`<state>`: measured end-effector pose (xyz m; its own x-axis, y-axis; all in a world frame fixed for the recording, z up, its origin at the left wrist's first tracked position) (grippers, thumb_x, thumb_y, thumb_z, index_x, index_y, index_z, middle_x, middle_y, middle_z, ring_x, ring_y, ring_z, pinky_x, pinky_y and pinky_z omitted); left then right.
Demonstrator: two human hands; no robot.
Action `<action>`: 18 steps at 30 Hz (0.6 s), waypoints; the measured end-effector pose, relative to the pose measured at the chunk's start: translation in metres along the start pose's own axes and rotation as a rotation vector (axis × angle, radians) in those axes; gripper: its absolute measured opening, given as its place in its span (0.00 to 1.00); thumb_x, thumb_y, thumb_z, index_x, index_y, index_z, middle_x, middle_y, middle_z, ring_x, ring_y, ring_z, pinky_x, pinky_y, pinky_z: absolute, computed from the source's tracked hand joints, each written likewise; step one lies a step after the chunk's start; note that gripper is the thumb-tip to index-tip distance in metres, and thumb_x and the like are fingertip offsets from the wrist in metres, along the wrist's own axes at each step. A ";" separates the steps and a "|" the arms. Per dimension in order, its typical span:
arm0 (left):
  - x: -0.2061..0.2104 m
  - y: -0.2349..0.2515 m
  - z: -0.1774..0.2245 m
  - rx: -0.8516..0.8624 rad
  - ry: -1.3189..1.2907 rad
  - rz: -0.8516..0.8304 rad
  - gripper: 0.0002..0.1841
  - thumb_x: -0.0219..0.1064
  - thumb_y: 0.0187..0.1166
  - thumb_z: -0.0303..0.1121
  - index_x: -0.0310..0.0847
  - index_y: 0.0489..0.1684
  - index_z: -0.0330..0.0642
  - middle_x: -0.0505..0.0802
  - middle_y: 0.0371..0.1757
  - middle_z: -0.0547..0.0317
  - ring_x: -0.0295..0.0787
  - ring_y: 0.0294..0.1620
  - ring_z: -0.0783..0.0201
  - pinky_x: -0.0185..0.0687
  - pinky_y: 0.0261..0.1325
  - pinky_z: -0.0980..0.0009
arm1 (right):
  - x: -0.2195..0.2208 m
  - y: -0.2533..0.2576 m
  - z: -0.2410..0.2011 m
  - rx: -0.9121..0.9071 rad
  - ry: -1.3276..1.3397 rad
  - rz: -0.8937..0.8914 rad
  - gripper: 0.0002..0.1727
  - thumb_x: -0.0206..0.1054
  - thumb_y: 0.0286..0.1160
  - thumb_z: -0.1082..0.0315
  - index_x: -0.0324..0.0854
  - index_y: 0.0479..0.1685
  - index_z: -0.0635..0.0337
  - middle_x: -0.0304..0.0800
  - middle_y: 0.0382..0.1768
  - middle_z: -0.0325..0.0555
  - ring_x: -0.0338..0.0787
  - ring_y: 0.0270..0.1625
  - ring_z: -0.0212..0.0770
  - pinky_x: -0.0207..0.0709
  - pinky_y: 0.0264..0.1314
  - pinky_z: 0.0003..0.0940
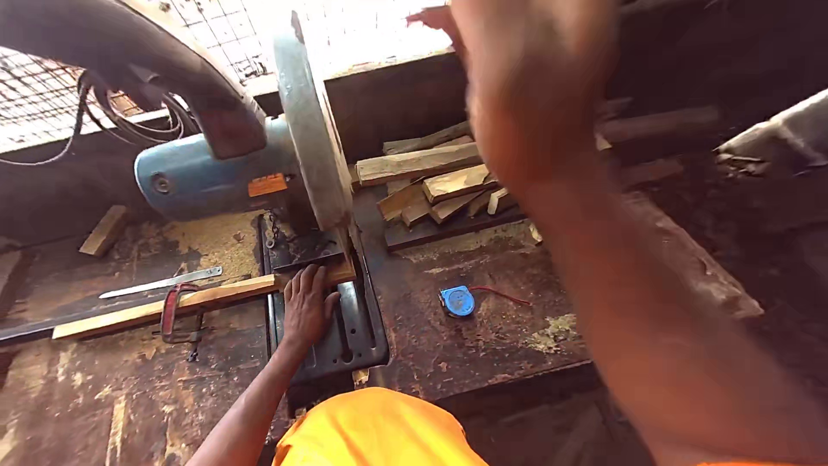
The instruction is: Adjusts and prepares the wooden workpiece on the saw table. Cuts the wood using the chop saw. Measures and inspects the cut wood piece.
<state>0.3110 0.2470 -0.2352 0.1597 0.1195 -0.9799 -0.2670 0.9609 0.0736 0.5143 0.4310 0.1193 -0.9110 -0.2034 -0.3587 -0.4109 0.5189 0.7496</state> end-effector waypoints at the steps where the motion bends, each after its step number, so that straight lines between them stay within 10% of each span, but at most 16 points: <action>1: -0.001 0.000 0.001 -0.014 0.006 -0.006 0.35 0.67 0.79 0.59 0.73 0.83 0.52 0.77 0.83 0.51 0.69 0.85 0.48 0.61 0.86 0.43 | -0.009 -0.034 0.035 0.104 0.030 0.000 0.14 0.52 0.88 0.72 0.82 0.51 0.71 0.90 0.43 0.48 0.92 0.49 0.35 0.90 0.57 0.35; 5: -0.015 0.013 0.006 -0.038 0.011 -0.098 0.36 0.69 0.74 0.65 0.79 0.78 0.54 0.82 0.75 0.48 0.75 0.76 0.41 0.73 0.74 0.39 | 0.001 -0.275 0.133 0.598 -0.367 -0.334 0.27 0.63 0.82 0.54 0.77 0.77 0.57 0.80 0.76 0.50 0.78 0.80 0.50 0.73 0.82 0.55; 8: -0.021 0.015 0.013 0.009 0.032 -0.193 0.32 0.74 0.71 0.62 0.84 0.70 0.53 0.84 0.71 0.50 0.77 0.74 0.44 0.75 0.73 0.43 | 0.015 -0.398 0.143 0.584 -0.576 -0.445 0.31 0.67 0.74 0.44 0.79 0.79 0.37 0.75 0.82 0.40 0.67 0.87 0.55 0.64 0.84 0.63; 18: -0.049 -0.062 0.052 0.126 -0.296 -0.164 0.34 0.75 0.69 0.64 0.82 0.67 0.50 0.89 0.63 0.57 0.83 0.69 0.56 0.79 0.74 0.51 | 0.003 -0.407 0.142 0.575 -0.612 -0.204 0.30 0.67 0.78 0.53 0.77 0.78 0.55 0.83 0.75 0.50 0.76 0.81 0.56 0.67 0.84 0.57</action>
<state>0.3691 0.1946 -0.1817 0.4637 0.0110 -0.8859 -0.0985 0.9944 -0.0392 0.6835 0.3370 -0.2664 -0.5749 0.0593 -0.8161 -0.3325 0.8944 0.2992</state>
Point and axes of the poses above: each hand's wrist, its own y-axis towards the middle knuckle, its own x-axis out of the palm, z = x × y, the point moved 3 cm from there along y, towards the middle knuckle
